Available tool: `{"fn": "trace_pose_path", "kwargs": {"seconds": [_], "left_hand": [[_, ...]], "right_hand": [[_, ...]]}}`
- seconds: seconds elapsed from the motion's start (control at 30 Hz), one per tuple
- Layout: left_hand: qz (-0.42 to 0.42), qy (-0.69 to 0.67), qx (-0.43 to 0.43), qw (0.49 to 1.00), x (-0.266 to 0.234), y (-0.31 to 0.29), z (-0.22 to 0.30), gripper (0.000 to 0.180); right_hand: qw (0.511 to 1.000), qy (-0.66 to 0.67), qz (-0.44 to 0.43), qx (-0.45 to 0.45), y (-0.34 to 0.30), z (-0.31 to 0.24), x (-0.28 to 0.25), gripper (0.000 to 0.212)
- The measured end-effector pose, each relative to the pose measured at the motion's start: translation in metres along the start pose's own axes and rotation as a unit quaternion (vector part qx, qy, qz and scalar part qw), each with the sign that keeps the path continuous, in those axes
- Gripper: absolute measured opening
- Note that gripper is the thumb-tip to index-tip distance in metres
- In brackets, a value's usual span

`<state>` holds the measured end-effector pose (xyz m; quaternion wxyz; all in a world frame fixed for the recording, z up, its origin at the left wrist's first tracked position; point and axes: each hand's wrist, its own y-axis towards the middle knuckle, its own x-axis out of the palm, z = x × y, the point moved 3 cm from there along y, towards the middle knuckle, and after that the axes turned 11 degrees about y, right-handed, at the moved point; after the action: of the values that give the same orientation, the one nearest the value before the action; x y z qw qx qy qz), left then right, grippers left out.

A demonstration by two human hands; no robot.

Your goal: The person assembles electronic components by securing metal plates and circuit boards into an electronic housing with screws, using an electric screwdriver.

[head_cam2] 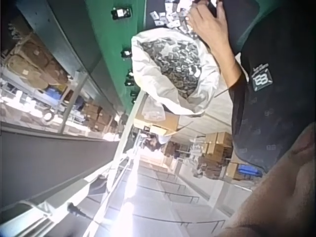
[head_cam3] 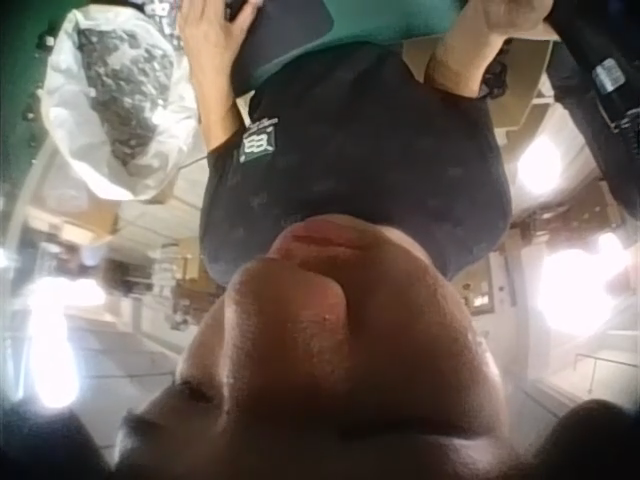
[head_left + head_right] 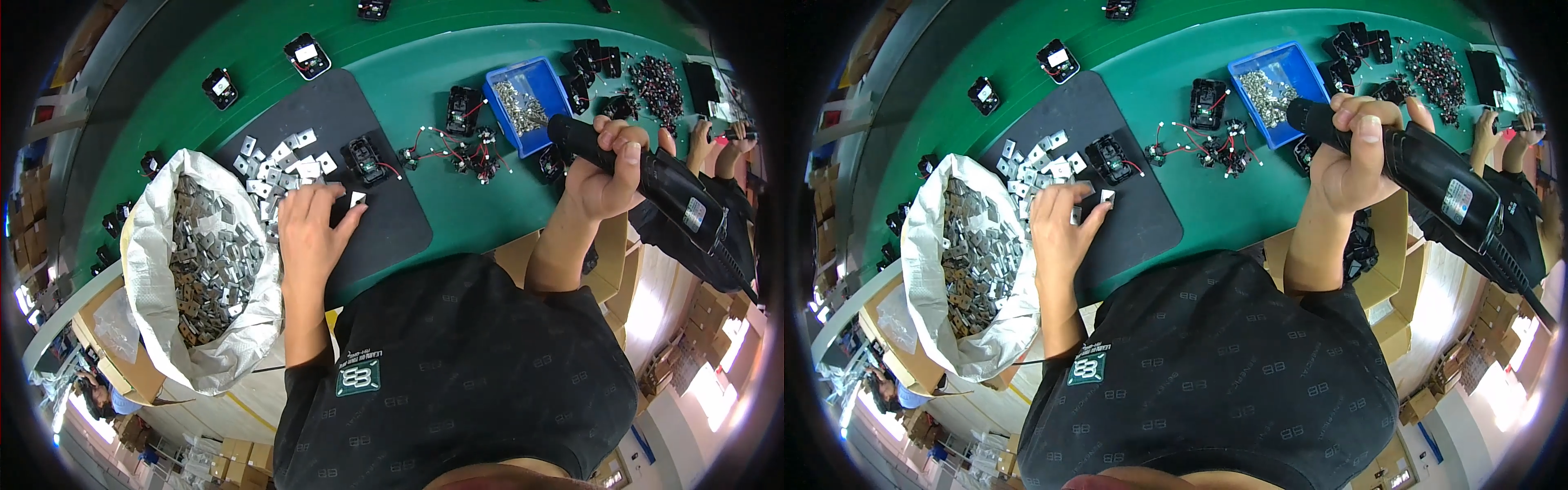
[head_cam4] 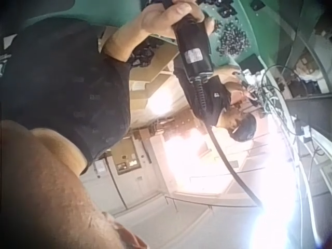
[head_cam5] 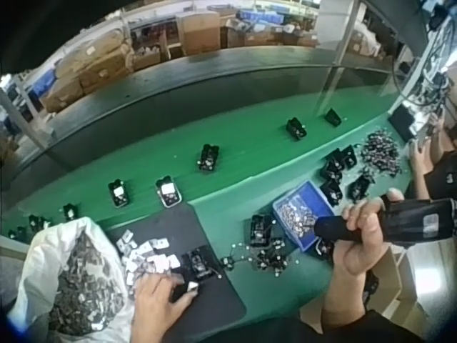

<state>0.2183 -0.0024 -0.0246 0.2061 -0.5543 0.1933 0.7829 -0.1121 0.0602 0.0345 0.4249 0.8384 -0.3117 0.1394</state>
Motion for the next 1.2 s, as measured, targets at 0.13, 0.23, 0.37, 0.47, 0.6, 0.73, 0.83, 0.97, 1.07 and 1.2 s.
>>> {"fn": "trace_pose_path", "kwargs": {"seconds": [0.13, 0.23, 0.37, 0.47, 0.6, 0.73, 0.83, 0.97, 1.07, 1.2], "left_hand": [[0.035, 0.059, -0.01, 0.998, 0.007, -0.013, 0.014, 0.032], [0.041, 0.058, -0.025, 0.997, 0.014, -0.016, 0.022, 0.029], [0.029, 0.009, -0.053, 0.998, 0.017, -0.013, 0.025, 0.022], [0.026, -0.042, -0.055, 0.997, 0.019, -0.014, 0.022, 0.018], [0.053, -0.097, -0.106, 0.988, 0.003, 0.002, 0.015, 0.016], [0.125, -0.061, -0.02, 0.99, -0.003, 0.034, 0.014, 0.016], [0.113, -0.038, 0.003, 0.993, 0.011, 0.043, 0.015, 0.016], [0.114, 0.005, 0.006, 0.993, 0.02, 0.046, 0.014, 0.018], [0.073, -0.048, -0.056, 0.995, 0.025, 0.052, 0.01, 0.026], [0.018, -0.124, -0.076, 0.989, 0.023, 0.063, 0.004, 0.028]], "right_hand": [[0.999, 0.023, 0.007, 0.02, -0.007, -0.005, 0.002, 0.049], [1.0, 0.009, -0.005, 0.018, -0.009, -0.008, 0.004, 0.05], [0.999, 0.034, -0.028, 0.024, -0.012, -0.009, 0.009, 0.051], [0.997, 0.052, -0.043, 0.031, -0.013, -0.012, 0.01, 0.051], [0.996, 0.052, -0.058, 0.037, -0.02, -0.014, 0.017, 0.052], [0.994, 0.062, -0.064, 0.065, -0.026, -0.012, 0.024, 0.052], [0.989, 0.081, -0.094, 0.075, -0.031, -0.013, 0.027, 0.053], [0.985, 0.098, -0.113, 0.081, -0.036, -0.015, 0.031, 0.053], [0.98, 0.114, -0.127, 0.098, -0.037, -0.015, 0.035, 0.052], [0.97, 0.124, -0.133, 0.159, -0.041, -0.018, 0.042, 0.049]]}}
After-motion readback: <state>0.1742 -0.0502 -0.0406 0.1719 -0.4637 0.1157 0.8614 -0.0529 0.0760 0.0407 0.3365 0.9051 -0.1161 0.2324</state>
